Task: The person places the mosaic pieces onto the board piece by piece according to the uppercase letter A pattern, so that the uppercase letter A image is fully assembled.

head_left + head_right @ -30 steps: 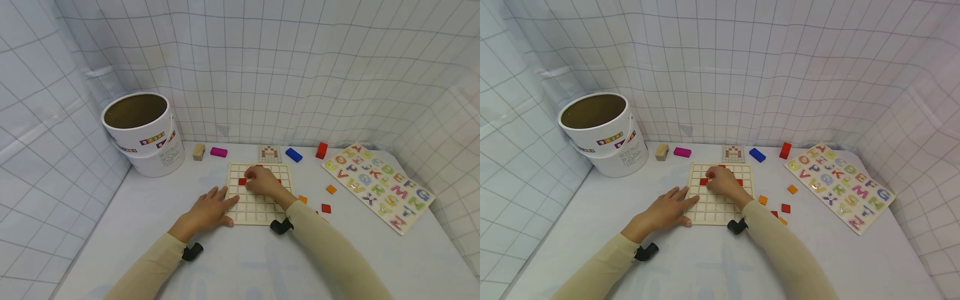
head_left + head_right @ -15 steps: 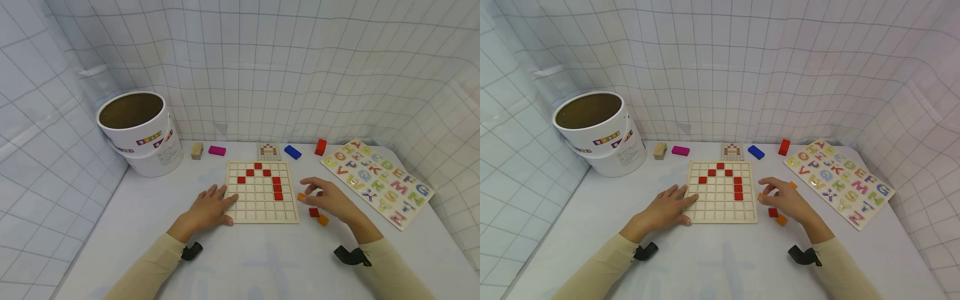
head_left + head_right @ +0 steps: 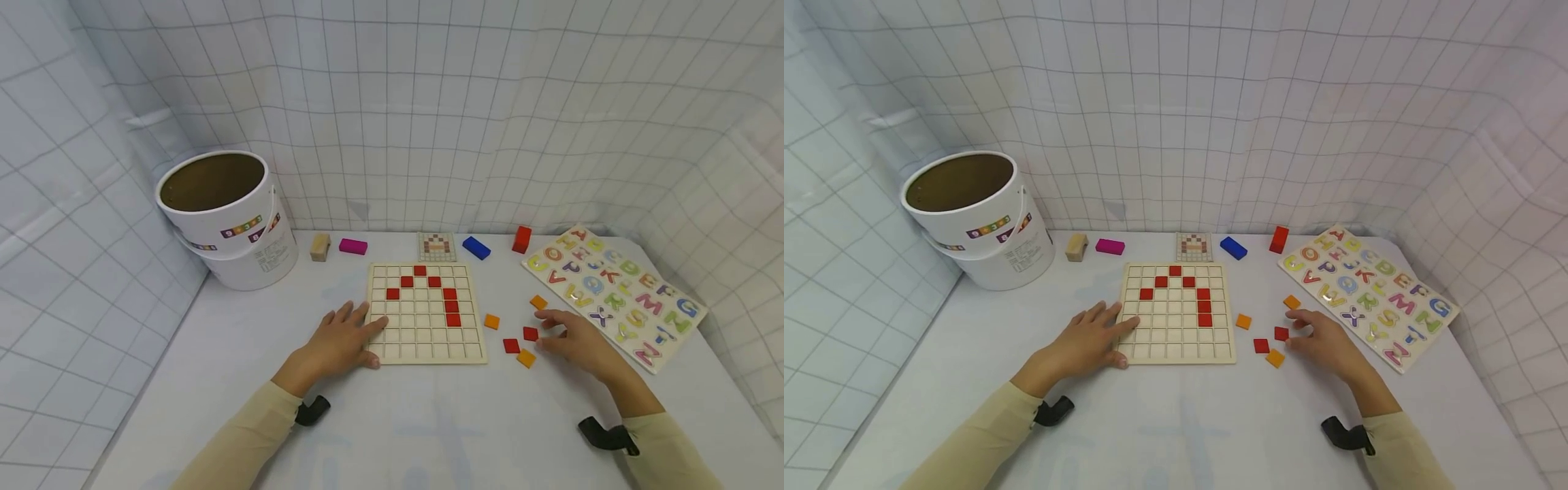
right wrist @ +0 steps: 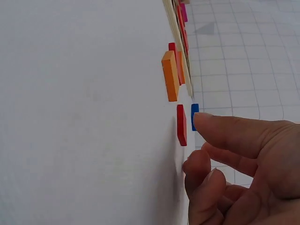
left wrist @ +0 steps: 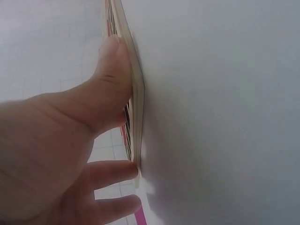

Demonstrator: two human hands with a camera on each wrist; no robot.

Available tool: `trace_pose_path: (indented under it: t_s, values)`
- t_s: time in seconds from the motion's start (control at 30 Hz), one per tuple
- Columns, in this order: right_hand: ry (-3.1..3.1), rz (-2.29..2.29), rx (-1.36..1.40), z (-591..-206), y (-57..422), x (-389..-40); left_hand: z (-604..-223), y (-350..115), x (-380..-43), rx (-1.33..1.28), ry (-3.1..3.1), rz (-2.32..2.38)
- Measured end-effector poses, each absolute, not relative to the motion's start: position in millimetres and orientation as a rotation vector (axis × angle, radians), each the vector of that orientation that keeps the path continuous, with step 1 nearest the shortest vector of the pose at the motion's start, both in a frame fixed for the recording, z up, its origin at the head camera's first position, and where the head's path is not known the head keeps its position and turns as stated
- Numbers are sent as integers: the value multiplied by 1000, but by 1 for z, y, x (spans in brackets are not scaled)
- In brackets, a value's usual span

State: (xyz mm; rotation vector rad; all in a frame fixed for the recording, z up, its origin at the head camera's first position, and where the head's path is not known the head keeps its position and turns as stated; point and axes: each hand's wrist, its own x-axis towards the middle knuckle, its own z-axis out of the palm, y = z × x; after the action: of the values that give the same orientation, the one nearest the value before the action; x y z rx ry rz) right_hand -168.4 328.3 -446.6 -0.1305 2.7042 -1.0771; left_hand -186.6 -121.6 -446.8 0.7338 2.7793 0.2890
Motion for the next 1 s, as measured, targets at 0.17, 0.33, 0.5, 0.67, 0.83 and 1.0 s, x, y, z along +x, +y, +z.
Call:
trace_pose_path:
  t_s: [0.17, 0.33, 0.5, 0.67, 0.83, 1.0]
  values:
    - [2773, -965, -160, -456, 326, -171, -448, -121, -186, 724, 2789, 304]
    - [2760, -995, -135, -457, 322, -172, -443, -124, -182, 705, 2792, 289]
    - [2689, -1161, -97, -457, 325, -175, -437, -133, -184, 701, 2808, 289]
    - [2614, -1374, -46, -455, 323, -176, -439, -135, -185, 724, 2747, 317]
    - [2493, -1603, 84, -449, 307, -183, -442, -137, -185, 720, 2715, 318]
    - [2308, -1769, 158, -444, 285, -192, -439, -137, -187, 739, 2749, 318]
